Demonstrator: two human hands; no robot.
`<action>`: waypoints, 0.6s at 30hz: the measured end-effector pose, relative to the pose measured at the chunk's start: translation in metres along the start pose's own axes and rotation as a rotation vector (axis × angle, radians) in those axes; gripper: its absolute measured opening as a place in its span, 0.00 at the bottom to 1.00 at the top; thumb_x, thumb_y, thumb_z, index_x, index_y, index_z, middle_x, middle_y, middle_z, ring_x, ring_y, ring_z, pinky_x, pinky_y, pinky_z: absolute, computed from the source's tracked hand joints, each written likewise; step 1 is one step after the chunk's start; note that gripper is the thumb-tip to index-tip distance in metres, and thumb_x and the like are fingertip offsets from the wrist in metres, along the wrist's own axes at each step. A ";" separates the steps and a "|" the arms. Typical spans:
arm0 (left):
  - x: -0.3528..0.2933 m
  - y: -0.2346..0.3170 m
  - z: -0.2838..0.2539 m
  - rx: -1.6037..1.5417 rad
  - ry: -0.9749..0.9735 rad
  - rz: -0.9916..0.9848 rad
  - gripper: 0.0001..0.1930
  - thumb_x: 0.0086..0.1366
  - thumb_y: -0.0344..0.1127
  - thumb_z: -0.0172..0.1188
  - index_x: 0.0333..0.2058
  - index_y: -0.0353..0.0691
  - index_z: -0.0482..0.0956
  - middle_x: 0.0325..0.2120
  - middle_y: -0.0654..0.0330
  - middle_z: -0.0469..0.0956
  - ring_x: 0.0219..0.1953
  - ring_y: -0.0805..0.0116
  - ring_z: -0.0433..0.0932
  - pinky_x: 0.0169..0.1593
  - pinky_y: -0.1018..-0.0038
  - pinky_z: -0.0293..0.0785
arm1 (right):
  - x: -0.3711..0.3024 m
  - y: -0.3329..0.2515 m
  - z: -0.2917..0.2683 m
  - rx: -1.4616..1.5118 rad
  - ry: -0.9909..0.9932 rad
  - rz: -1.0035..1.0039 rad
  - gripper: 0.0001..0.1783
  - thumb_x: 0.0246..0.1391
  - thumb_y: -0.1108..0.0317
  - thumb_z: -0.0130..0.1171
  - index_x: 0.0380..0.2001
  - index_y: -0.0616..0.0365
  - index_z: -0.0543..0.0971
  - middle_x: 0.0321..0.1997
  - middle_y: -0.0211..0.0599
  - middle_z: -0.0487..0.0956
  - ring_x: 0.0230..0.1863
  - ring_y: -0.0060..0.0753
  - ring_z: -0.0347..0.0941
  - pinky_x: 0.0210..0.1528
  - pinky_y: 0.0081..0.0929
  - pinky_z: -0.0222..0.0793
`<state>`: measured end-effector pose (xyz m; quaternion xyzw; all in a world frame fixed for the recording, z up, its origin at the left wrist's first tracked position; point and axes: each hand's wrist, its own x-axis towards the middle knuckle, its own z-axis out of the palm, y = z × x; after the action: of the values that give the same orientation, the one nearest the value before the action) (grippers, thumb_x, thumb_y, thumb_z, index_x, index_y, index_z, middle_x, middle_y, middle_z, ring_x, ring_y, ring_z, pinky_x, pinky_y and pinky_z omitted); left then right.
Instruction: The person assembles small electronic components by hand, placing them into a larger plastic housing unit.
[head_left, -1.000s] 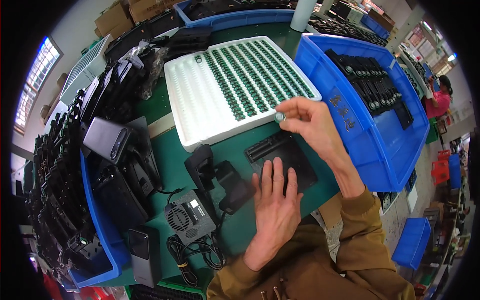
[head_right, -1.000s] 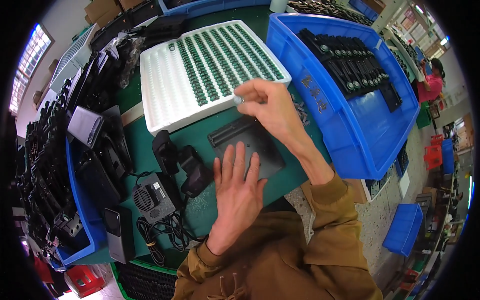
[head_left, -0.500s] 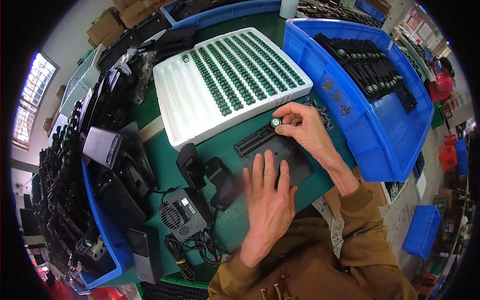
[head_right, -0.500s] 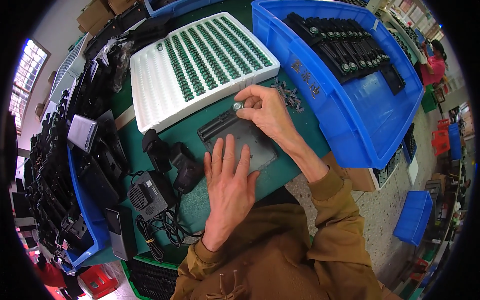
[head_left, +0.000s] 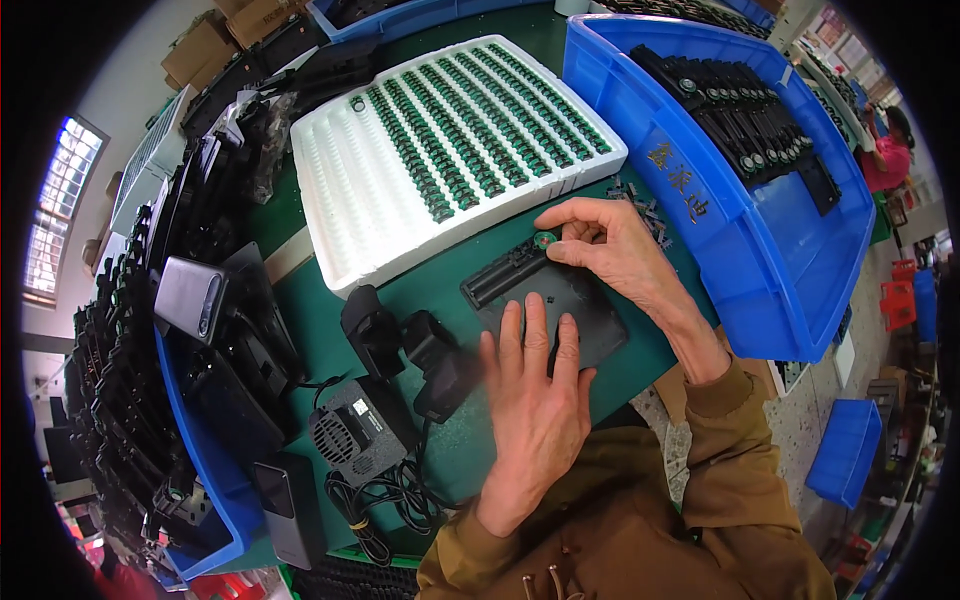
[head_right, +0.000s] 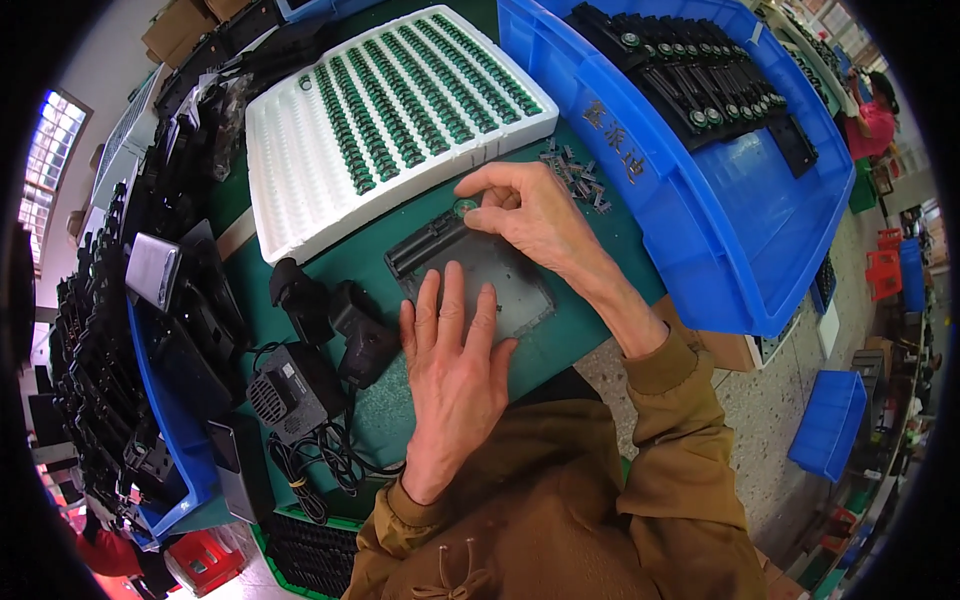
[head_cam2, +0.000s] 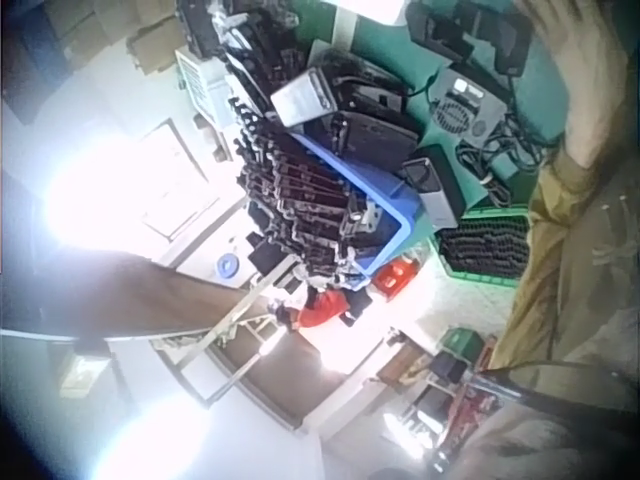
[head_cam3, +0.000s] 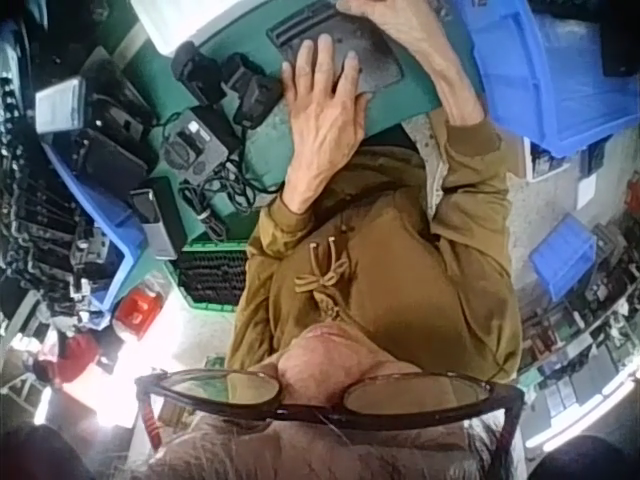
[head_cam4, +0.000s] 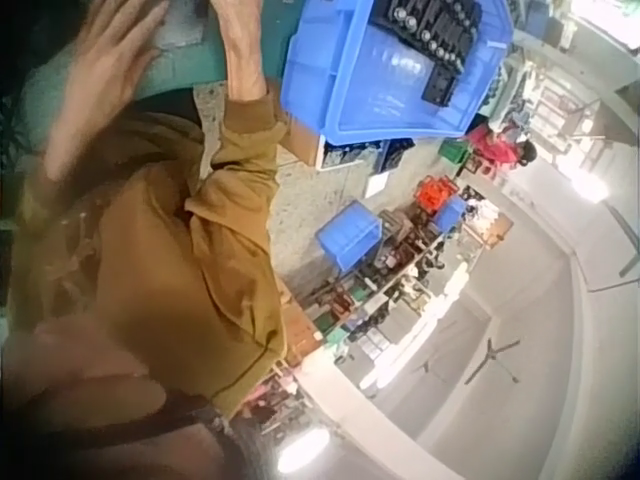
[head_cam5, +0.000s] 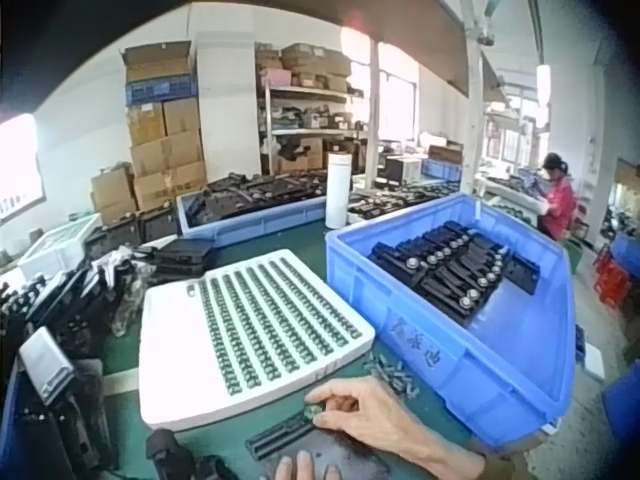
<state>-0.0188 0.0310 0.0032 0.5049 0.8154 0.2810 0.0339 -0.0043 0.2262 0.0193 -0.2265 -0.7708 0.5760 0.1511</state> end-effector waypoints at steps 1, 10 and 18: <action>0.000 0.001 -0.001 0.002 -0.003 -0.002 0.27 0.60 0.36 0.65 0.58 0.37 0.73 0.66 0.43 0.59 0.69 0.41 0.56 0.68 0.42 0.51 | 0.000 0.000 0.000 0.001 0.003 0.003 0.15 0.47 0.78 0.66 0.41 0.67 0.82 0.22 0.26 0.76 0.26 0.15 0.70 0.30 0.18 0.66; 0.001 0.001 -0.001 0.009 -0.008 -0.008 0.27 0.60 0.36 0.65 0.58 0.38 0.73 0.66 0.43 0.59 0.69 0.41 0.56 0.68 0.43 0.51 | -0.006 0.002 0.005 -0.074 0.067 -0.084 0.13 0.48 0.76 0.66 0.40 0.62 0.85 0.27 0.28 0.78 0.27 0.18 0.71 0.33 0.21 0.69; 0.001 -0.002 0.000 0.042 0.005 0.047 0.28 0.61 0.38 0.63 0.59 0.34 0.71 0.65 0.41 0.59 0.67 0.38 0.57 0.62 0.37 0.58 | -0.007 0.005 0.010 -0.167 0.171 -0.122 0.06 0.56 0.72 0.63 0.35 0.63 0.82 0.33 0.28 0.77 0.32 0.19 0.69 0.37 0.20 0.67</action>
<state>-0.0213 0.0310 0.0024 0.5239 0.8091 0.2657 0.0145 -0.0024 0.2150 0.0115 -0.2393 -0.8128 0.4781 0.2313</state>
